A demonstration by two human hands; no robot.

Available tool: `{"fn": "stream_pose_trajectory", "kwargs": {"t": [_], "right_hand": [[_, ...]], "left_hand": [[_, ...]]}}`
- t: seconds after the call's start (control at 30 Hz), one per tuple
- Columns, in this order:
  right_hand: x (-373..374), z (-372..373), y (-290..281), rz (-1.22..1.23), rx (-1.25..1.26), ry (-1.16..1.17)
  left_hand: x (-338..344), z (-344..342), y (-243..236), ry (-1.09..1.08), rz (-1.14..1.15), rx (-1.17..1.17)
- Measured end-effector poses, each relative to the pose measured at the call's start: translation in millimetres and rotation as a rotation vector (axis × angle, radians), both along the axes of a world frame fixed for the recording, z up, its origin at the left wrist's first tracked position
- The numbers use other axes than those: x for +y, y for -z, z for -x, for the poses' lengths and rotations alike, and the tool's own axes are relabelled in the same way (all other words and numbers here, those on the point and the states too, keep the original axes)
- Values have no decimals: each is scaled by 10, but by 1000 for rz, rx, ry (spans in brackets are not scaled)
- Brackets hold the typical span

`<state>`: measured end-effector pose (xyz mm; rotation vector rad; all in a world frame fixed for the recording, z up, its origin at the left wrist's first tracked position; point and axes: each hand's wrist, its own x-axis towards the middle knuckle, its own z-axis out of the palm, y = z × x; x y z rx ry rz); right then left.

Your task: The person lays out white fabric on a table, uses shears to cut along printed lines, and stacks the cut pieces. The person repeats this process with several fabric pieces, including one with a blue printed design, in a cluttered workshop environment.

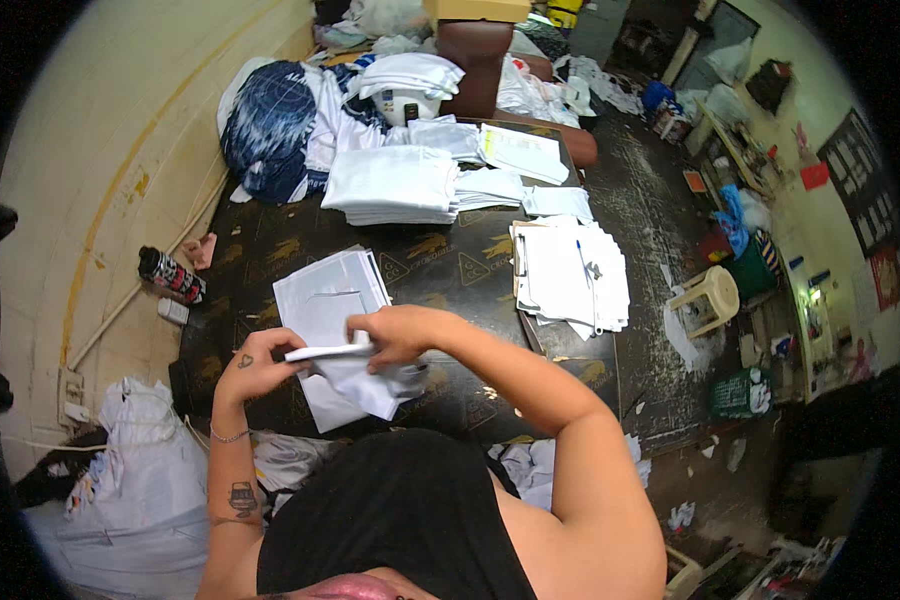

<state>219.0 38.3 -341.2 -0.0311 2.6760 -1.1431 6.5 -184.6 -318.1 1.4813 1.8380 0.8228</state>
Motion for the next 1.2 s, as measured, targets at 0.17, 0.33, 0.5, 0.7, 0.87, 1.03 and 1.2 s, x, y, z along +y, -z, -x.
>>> {"fn": "stream_pose_trajectory", "kwargs": {"t": [0.17, 0.33, 0.5, 0.7, 0.87, 1.03, 1.2], "right_hand": [[443, 411, 399, -120, 305, 251], [465, 764, 893, -272, 867, 537], [-129, 134, 1694, -421, 493, 538], [-687, -951, 2261, -381, 261, 353], [-216, -557, 1740, 124, -188, 277], [128, 136, 1612, 1, 318, 879], [-179, 604, 2214, -286, -260, 868]], "left_hand": [[49, 510, 294, -312, -208, 84], [91, 883, 974, -440, -593, 294], [-401, 393, 1920, -415, -276, 584], [-1200, -471, 2261, -203, -113, 459], [-979, 283, 1821, -105, 460, -30], [-363, 1038, 2011, -635, -202, -364], [51, 746, 2812, -808, 583, 783]]}}
